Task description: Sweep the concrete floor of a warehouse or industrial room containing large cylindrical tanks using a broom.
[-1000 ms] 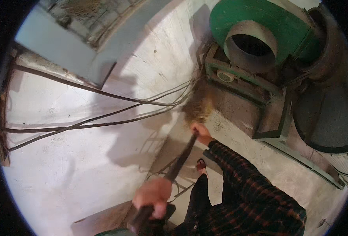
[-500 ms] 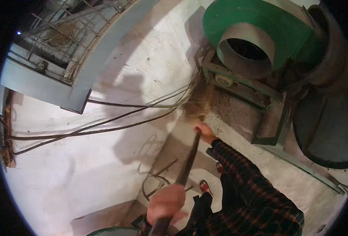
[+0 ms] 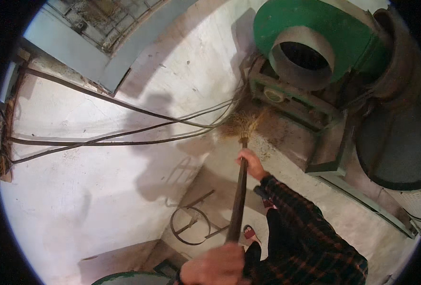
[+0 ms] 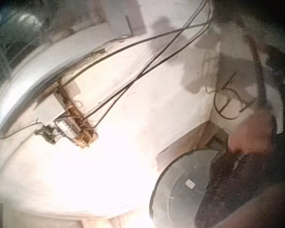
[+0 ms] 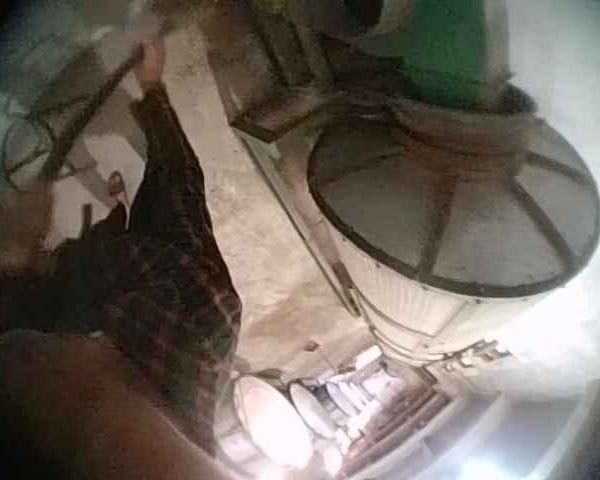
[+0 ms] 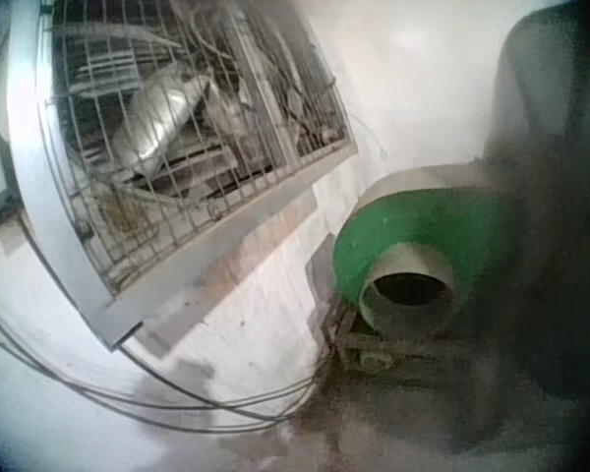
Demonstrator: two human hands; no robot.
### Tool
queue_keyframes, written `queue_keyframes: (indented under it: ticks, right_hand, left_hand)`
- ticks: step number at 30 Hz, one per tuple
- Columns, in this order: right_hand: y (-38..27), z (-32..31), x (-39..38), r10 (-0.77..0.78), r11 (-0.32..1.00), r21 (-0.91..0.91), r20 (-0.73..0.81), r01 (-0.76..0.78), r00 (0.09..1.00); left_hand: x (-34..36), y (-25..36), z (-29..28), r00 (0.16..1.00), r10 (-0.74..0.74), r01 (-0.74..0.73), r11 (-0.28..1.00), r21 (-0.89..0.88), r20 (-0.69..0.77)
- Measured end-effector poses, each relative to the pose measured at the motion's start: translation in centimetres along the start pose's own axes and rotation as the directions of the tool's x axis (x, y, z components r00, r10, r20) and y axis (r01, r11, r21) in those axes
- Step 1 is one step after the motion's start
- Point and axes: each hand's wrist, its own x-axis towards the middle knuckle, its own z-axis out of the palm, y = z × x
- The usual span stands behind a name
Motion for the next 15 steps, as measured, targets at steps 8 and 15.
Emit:
queue_keyframes:
  ticks: [8,15]
  right_hand:
    - [2.6,1.1,-10.9,0.322,0.940,-0.127,0.036,-0.315,0.946]
    - [-5.4,1.9,-12.4,0.249,0.948,-0.231,0.103,-0.221,0.963]
  left_hand:
    - [-1.6,-3.8,3.1,1.000,0.003,-0.004,1.000,-0.031,-0.024]
    - [-7.8,7.2,2.3,0.836,-0.012,-0.060,0.992,-0.113,-0.549]
